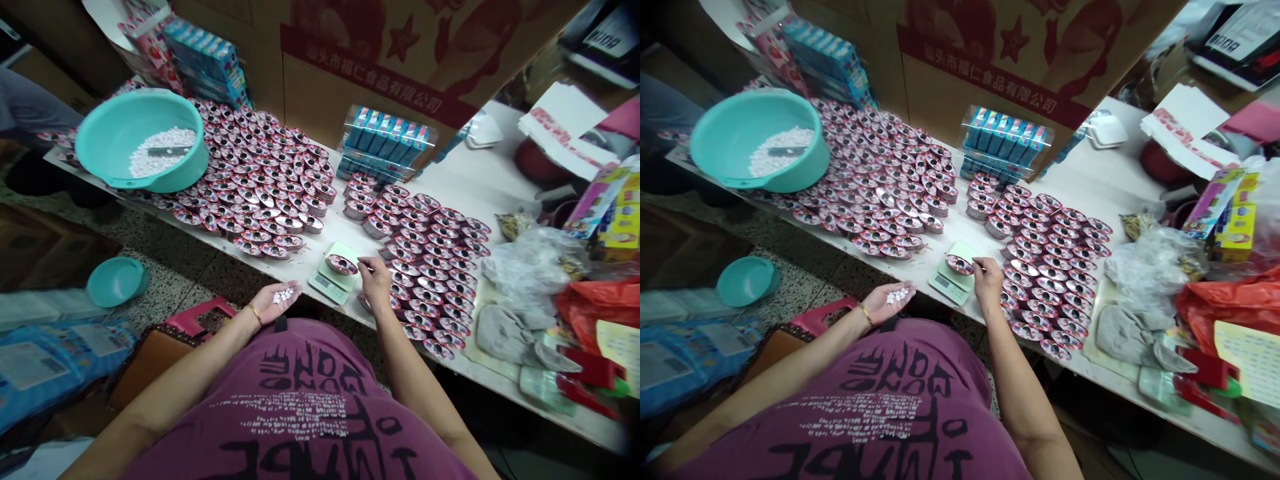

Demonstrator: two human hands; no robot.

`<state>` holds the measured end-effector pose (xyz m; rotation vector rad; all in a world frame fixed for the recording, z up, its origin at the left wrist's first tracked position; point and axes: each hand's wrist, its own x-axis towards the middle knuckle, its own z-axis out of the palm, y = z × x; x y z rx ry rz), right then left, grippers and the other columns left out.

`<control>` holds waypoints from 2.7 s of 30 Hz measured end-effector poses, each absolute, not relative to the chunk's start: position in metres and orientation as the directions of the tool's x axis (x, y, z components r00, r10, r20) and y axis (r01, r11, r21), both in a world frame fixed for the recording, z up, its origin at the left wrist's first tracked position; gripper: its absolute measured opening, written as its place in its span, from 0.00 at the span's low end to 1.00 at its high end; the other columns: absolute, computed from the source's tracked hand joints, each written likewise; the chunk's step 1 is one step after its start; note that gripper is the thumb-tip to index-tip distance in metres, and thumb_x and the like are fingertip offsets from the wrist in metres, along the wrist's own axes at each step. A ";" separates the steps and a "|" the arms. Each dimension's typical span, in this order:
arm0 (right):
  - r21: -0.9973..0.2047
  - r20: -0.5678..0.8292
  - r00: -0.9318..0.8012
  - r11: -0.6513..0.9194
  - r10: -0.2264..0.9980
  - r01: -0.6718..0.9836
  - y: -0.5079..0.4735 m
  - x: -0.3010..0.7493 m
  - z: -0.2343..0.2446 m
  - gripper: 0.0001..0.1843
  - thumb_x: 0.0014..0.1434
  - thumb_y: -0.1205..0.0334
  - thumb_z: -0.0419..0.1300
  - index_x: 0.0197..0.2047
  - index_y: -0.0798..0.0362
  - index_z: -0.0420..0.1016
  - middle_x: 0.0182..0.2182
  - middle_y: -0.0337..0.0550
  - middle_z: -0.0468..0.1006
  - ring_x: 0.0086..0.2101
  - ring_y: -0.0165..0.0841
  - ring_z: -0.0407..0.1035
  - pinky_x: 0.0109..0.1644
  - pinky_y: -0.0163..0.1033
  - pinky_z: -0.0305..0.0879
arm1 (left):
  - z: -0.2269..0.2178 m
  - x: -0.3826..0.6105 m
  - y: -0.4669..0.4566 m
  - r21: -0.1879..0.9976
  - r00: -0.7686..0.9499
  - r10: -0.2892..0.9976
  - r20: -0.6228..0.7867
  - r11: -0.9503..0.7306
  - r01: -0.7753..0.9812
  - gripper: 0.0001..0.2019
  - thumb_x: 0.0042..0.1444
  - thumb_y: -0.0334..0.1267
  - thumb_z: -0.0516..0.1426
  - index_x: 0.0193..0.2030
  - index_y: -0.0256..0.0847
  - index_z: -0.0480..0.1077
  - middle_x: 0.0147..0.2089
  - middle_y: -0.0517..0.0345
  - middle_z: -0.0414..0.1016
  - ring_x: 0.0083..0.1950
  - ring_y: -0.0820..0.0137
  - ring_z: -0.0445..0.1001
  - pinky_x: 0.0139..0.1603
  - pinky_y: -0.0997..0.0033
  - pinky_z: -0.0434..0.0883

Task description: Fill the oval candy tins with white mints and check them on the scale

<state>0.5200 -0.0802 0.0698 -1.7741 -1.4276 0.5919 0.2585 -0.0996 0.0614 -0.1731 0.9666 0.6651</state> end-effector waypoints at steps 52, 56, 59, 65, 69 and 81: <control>-0.732 0.097 -0.435 0.361 0.895 0.578 -0.115 0.445 0.083 0.11 0.57 0.67 0.47 0.40 0.54 0.69 0.34 0.45 0.71 0.37 0.31 0.63 0.42 0.36 0.60 | 0.059 0.253 -0.110 0.135 0.513 0.426 -0.745 0.850 -0.509 0.11 0.51 0.25 0.49 0.39 0.24 0.68 0.39 0.41 0.73 0.43 0.66 0.71 0.48 0.69 0.66; -0.766 0.145 -0.076 0.160 0.987 0.622 -0.101 0.488 0.075 0.10 0.56 0.65 0.50 0.38 0.52 0.70 0.34 0.44 0.72 0.37 0.32 0.65 0.42 0.39 0.61 | 0.058 0.253 -0.110 0.120 0.509 0.404 -0.760 0.858 -0.500 0.13 0.49 0.25 0.50 0.41 0.23 0.67 0.42 0.38 0.72 0.47 0.63 0.69 0.49 0.69 0.66; -0.757 0.132 0.004 0.098 0.991 0.646 -0.085 0.507 0.073 0.09 0.54 0.63 0.51 0.36 0.52 0.71 0.33 0.43 0.73 0.35 0.31 0.66 0.40 0.38 0.62 | 0.060 0.256 -0.109 0.116 0.510 0.394 -0.765 0.862 -0.493 0.13 0.49 0.24 0.50 0.41 0.23 0.67 0.42 0.38 0.72 0.47 0.62 0.69 0.48 0.69 0.66; -0.679 0.174 0.139 0.016 0.975 0.734 -0.081 0.529 0.065 0.11 0.55 0.60 0.49 0.38 0.54 0.70 0.35 0.45 0.71 0.37 0.33 0.65 0.41 0.39 0.62 | 0.061 0.255 -0.108 0.118 0.501 0.402 -0.767 0.855 -0.505 0.13 0.49 0.24 0.50 0.42 0.23 0.67 0.42 0.37 0.72 0.46 0.62 0.70 0.47 0.69 0.67; -0.645 0.163 0.144 -0.005 0.976 0.765 -0.090 0.539 0.058 0.15 0.54 0.57 0.51 0.43 0.54 0.67 0.37 0.47 0.70 0.38 0.35 0.64 0.40 0.41 0.62 | 0.059 0.250 -0.109 0.121 0.460 0.409 -0.788 0.835 -0.536 0.13 0.49 0.23 0.49 0.41 0.24 0.67 0.39 0.40 0.73 0.42 0.64 0.72 0.42 0.72 0.70; -0.468 0.069 -0.062 0.087 0.996 0.879 -0.023 0.511 0.052 0.17 0.53 0.63 0.50 0.48 0.53 0.62 0.41 0.46 0.69 0.41 0.36 0.62 0.43 0.39 0.59 | 0.061 0.222 -0.113 0.159 0.297 0.442 -0.846 0.743 -0.650 0.16 0.49 0.22 0.49 0.47 0.25 0.63 0.34 0.42 0.74 0.33 0.69 0.74 0.32 0.77 0.72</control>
